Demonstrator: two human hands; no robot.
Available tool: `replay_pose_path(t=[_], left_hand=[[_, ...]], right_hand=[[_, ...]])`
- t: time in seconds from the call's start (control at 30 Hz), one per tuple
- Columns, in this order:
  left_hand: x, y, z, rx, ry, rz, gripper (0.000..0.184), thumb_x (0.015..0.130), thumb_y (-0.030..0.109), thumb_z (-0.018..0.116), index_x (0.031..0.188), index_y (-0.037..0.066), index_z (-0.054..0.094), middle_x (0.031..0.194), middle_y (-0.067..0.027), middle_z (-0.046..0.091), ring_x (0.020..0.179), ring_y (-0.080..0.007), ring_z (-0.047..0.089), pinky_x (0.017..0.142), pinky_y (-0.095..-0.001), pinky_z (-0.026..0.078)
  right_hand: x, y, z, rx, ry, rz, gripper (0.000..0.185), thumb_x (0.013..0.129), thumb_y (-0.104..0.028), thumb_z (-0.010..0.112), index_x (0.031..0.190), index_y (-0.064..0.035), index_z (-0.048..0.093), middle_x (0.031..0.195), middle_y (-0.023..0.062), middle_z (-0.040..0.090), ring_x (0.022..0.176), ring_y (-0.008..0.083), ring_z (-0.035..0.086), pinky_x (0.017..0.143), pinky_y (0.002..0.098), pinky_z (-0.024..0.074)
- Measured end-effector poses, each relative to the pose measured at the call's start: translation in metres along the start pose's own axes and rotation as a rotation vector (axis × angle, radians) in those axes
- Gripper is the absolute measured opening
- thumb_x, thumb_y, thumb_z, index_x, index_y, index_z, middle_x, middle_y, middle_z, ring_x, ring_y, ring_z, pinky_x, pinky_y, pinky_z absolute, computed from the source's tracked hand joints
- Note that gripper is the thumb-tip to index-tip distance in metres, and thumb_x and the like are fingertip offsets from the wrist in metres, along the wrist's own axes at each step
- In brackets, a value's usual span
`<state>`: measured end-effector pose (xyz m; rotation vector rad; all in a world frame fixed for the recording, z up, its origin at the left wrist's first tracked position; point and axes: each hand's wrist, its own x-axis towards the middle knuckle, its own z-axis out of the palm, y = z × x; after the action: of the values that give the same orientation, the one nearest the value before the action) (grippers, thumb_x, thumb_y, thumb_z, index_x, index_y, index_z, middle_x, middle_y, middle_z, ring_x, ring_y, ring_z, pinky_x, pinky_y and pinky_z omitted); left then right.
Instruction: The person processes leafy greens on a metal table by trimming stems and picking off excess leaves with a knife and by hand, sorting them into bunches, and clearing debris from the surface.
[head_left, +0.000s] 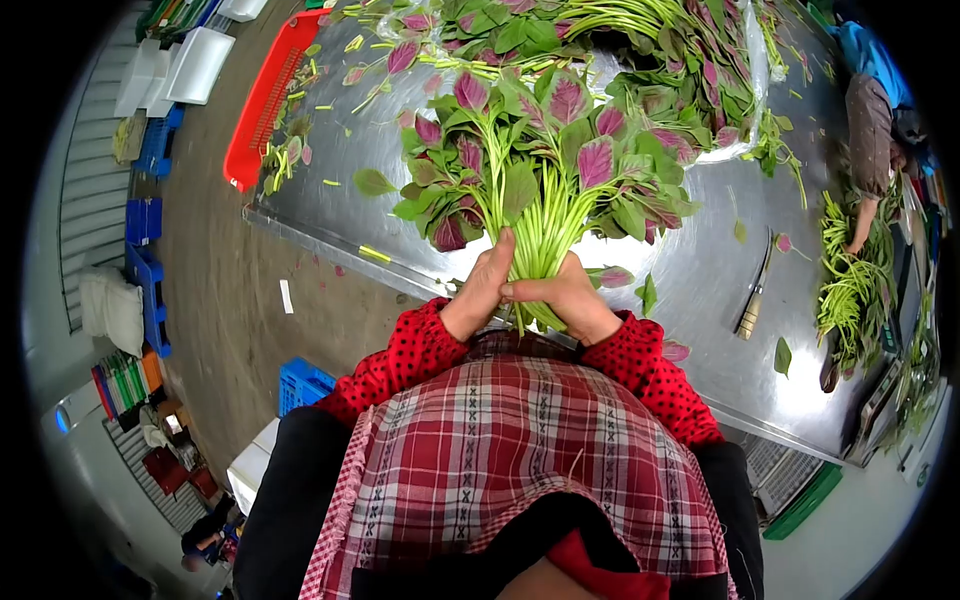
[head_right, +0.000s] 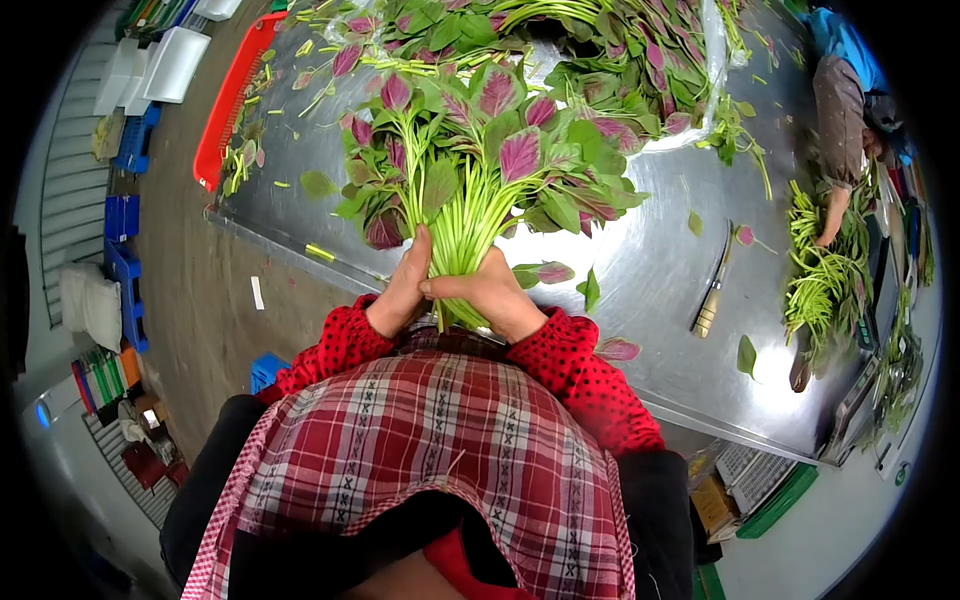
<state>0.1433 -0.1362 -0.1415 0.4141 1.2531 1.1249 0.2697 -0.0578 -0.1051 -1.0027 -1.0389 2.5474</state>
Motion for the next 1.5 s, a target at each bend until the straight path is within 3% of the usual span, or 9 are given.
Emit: replay_pose_path(t=[0.07,0.13,0.23,0.33,0.67,0.87,0.97,1.13,1.5], left_hand=[[-0.001,-0.002,-0.002,-0.170,0.033,-0.045,0.069,0.092,0.060,0.045,0.117,-0.004,0.055,0.102,-0.0097,0.060,0.090,-0.0140,0.055,0.074,-0.0266,0.045],[-0.006,0.005,-0.005,0.636,0.619,0.302,0.065,0.081,0.049,0.068,0.119,-0.002,0.054,0.118,-0.0166,0.054,0.108,-0.0215,0.051,0.086,-0.0317,0.043],[-0.008,0.053,-0.001,1.119,0.669,0.948,0.073,0.069,0.031,0.080,0.128,0.002,0.049,0.137,-0.0206,0.044,0.127,-0.0347,0.040,0.099,-0.0431,0.037],[0.004,0.067,-0.004,1.417,0.568,0.922,0.059,0.067,0.027,0.081,0.117,0.005,0.059,0.140,-0.0220,0.040,0.130,-0.0400,0.034,0.100,-0.0488,0.034],[-0.027,0.053,-0.006,1.191,0.498,1.014,0.016,0.065,0.006,0.073,0.080,0.005,0.066,0.118,-0.0150,0.060,0.113,-0.0380,0.050,0.095,-0.0469,0.038],[-0.072,0.080,-0.025,0.184,-0.274,-0.217,0.018,0.084,0.002,0.066,0.101,-0.002,0.063,0.071,-0.0020,0.063,0.064,-0.0082,0.061,0.059,-0.0217,0.048],[-0.053,0.087,-0.040,1.099,0.105,0.179,0.031,0.079,0.012,0.071,0.106,-0.002,0.064,0.086,-0.0077,0.066,0.069,-0.0100,0.058,0.061,-0.0266,0.048],[-0.015,0.041,-0.003,0.121,-0.012,0.036,0.041,0.098,0.032,0.050,0.119,-0.002,0.056,0.112,-0.0062,0.061,0.097,-0.0124,0.056,0.086,-0.0287,0.045],[-0.021,0.064,0.020,-0.019,0.157,0.331,0.040,0.097,0.030,0.052,0.118,-0.003,0.056,0.109,-0.0076,0.064,0.095,-0.0134,0.059,0.084,-0.0281,0.046]], right_hand=[[0.002,0.004,0.000,0.016,0.035,-0.047,0.044,0.071,0.005,0.073,0.112,-0.0005,0.058,0.093,0.0030,0.064,0.081,0.0127,0.061,0.074,0.0275,0.0511],[0.005,0.016,-0.006,-0.234,0.122,-0.134,0.038,0.069,0.004,0.074,0.105,0.0002,0.061,0.089,0.0024,0.065,0.079,0.0117,0.060,0.072,0.0272,0.0507],[0.007,0.023,-0.008,-0.288,0.134,-0.134,0.038,0.067,0.002,0.076,0.102,0.0006,0.061,0.087,0.0017,0.065,0.078,0.0109,0.060,0.071,0.0267,0.0498],[0.005,0.019,-0.006,-0.341,0.166,-0.124,0.034,0.066,-0.001,0.076,0.098,0.0026,0.063,0.084,0.0040,0.066,0.075,0.0114,0.060,0.069,0.0273,0.0504],[0.007,0.024,-0.009,-0.335,0.175,-0.149,0.030,0.067,-0.002,0.076,0.094,0.0029,0.064,0.082,0.0056,0.067,0.073,0.0116,0.060,0.068,0.0282,0.0508],[0.007,0.019,-0.010,-0.429,0.172,-0.114,0.023,0.068,-0.002,0.076,0.088,0.0026,0.065,0.078,0.0033,0.066,0.071,0.0096,0.059,0.064,0.0276,0.0495],[0.005,0.009,-0.007,-0.349,0.159,-0.111,0.027,0.067,-0.001,0.077,0.091,0.0008,0.065,0.081,0.0027,0.066,0.072,0.0104,0.059,0.065,0.0274,0.0493],[-0.007,-0.011,0.010,-0.207,0.020,-0.056,0.036,0.070,0.004,0.073,0.104,0.0008,0.063,0.091,0.0038,0.066,0.081,0.0127,0.061,0.073,0.0276,0.0498],[-0.007,-0.041,0.016,-0.143,0.012,-0.205,0.047,0.072,0.003,0.076,0.115,0.0001,0.058,0.101,0.0037,0.065,0.090,0.0134,0.060,0.081,0.0291,0.0494]])
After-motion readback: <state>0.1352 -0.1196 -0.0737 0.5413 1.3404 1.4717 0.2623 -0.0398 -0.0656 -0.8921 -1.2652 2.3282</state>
